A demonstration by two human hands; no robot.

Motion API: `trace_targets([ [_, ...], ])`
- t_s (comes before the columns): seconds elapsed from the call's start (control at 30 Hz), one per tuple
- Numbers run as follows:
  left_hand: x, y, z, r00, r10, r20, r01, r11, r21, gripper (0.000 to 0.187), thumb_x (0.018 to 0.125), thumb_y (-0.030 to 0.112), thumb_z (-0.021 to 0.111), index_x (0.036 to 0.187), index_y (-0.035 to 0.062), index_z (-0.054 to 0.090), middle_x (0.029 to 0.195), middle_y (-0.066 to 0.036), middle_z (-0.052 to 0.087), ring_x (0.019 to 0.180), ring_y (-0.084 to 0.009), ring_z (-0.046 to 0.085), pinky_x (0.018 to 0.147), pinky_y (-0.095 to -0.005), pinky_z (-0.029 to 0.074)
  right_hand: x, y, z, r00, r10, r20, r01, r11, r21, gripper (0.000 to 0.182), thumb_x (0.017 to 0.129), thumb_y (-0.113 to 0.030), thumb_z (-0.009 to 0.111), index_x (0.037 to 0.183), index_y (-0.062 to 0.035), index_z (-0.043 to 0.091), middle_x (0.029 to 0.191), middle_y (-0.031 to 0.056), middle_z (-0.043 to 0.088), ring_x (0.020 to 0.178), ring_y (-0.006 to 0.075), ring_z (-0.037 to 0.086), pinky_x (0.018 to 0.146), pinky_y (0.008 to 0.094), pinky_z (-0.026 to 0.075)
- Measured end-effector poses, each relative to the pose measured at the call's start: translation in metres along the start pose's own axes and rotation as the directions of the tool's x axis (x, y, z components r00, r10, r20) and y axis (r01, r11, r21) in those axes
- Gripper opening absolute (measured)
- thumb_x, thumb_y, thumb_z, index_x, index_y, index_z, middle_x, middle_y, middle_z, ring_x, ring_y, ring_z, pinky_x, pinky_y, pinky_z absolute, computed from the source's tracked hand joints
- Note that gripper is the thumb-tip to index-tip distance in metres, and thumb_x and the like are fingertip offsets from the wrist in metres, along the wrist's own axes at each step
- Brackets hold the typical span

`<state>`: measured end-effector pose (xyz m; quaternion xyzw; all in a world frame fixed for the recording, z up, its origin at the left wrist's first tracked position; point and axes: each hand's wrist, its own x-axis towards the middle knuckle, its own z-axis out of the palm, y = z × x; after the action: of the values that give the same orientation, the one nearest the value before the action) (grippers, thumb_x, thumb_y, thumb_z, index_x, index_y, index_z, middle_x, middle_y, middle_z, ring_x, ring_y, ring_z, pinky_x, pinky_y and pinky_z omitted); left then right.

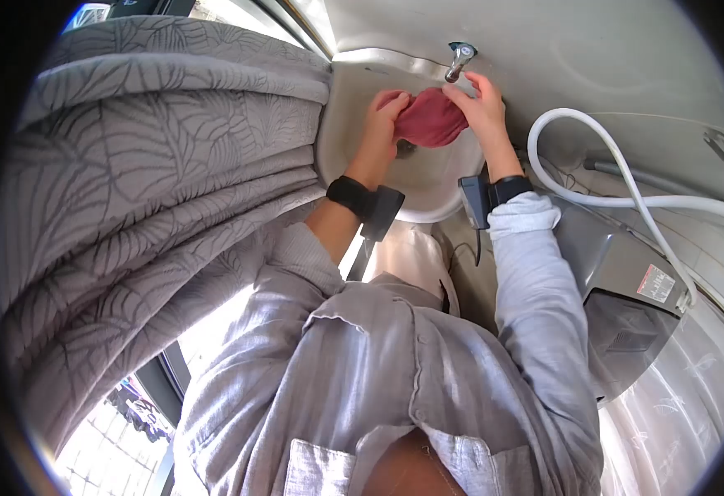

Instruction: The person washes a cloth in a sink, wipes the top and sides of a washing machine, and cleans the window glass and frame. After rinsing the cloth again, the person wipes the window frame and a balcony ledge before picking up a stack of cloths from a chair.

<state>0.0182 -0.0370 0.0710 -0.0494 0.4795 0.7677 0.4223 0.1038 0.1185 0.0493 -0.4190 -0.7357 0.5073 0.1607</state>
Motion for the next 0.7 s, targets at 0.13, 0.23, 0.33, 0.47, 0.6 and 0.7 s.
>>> trace_targets([
  [0.13, -0.026, 0.015, 0.003, 0.989, -0.068, 0.129, 0.092, 0.977, -0.191, 0.018, 0.091, 0.019, 0.054, 0.103, 0.0045, 0.056, 0.102, -0.009, 0.061, 0.098, -0.0192, 0.059, 0.087, -0.0373, 0.048, -0.067, -0.038, -0.015, 0.891, 0.179, 0.417, -0.454, 0.391, 0.801, 0.039, 0.085, -0.029, 0.063, 0.112, -0.0018, 0.057, 0.113, 0.0125, 0.061, 0.106, 0.0208, 0.057, 0.089, 0.0345, 0.046],
  [0.23, -0.042, 0.017, 0.004, 0.986, -0.114, 0.119, 0.140, 0.959, -0.246, 0.020, 0.092, 0.023, 0.055, 0.101, 0.0058, 0.057, 0.102, -0.007, 0.061, 0.101, -0.0197, 0.057, 0.089, -0.0399, 0.046, -0.086, -0.053, -0.015, 0.902, 0.167, 0.397, -0.429, 0.274, 0.861, 0.034, 0.086, -0.026, 0.062, 0.111, -0.0025, 0.058, 0.110, 0.0111, 0.062, 0.104, 0.0209, 0.058, 0.089, 0.0346, 0.047],
  [0.33, -0.058, 0.025, 0.013, 0.982, -0.168, 0.086, 0.186, 0.941, -0.282, 0.022, 0.091, 0.027, 0.057, 0.100, 0.0070, 0.057, 0.102, -0.005, 0.060, 0.102, -0.0201, 0.057, 0.090, -0.0408, 0.046, -0.089, -0.056, -0.016, 0.955, 0.097, 0.280, -0.295, 0.407, 0.864, 0.035, 0.087, -0.027, 0.062, 0.110, -0.0015, 0.058, 0.108, 0.0102, 0.062, 0.103, 0.0206, 0.059, 0.089, 0.0343, 0.047],
  [0.47, -0.056, 0.036, 0.013, 0.938, -0.274, 0.213, 0.336, 0.868, -0.365, 0.025, 0.089, 0.031, 0.059, 0.100, 0.0074, 0.058, 0.104, -0.005, 0.061, 0.103, -0.0202, 0.056, 0.090, -0.0402, 0.046, -0.097, -0.072, -0.017, 0.944, 0.024, 0.330, -0.308, 0.423, 0.852, 0.038, 0.090, -0.031, 0.056, 0.113, -0.0007, 0.055, 0.112, 0.0115, 0.061, 0.104, 0.0228, 0.059, 0.092, 0.0364, 0.046],
  [0.6, -0.062, 0.052, 0.024, 0.977, -0.033, 0.208, 0.053, 0.995, -0.088, 0.018, 0.086, 0.019, 0.063, 0.098, 0.0058, 0.061, 0.107, -0.006, 0.062, 0.095, -0.0178, 0.060, 0.085, -0.0341, 0.049, -0.108, -0.101, -0.022, 0.943, 0.088, 0.320, -0.332, 0.290, 0.898, 0.035, 0.092, -0.034, 0.054, 0.108, -0.0033, 0.058, 0.103, 0.0086, 0.064, 0.098, 0.0207, 0.060, 0.088, 0.0350, 0.047],
  [0.7, -0.086, 0.070, 0.040, 0.952, 0.221, 0.213, -0.267, 0.938, 0.220, 0.014, 0.082, 0.009, 0.064, 0.096, 0.0034, 0.063, 0.104, -0.006, 0.063, 0.088, -0.0158, 0.062, 0.081, -0.0295, 0.050, -0.106, -0.096, -0.018, 0.934, 0.144, 0.327, -0.351, 0.202, 0.914, 0.033, 0.092, -0.035, 0.053, 0.104, -0.0049, 0.059, 0.099, 0.0072, 0.064, 0.095, 0.0194, 0.061, 0.086, 0.0344, 0.048],
])
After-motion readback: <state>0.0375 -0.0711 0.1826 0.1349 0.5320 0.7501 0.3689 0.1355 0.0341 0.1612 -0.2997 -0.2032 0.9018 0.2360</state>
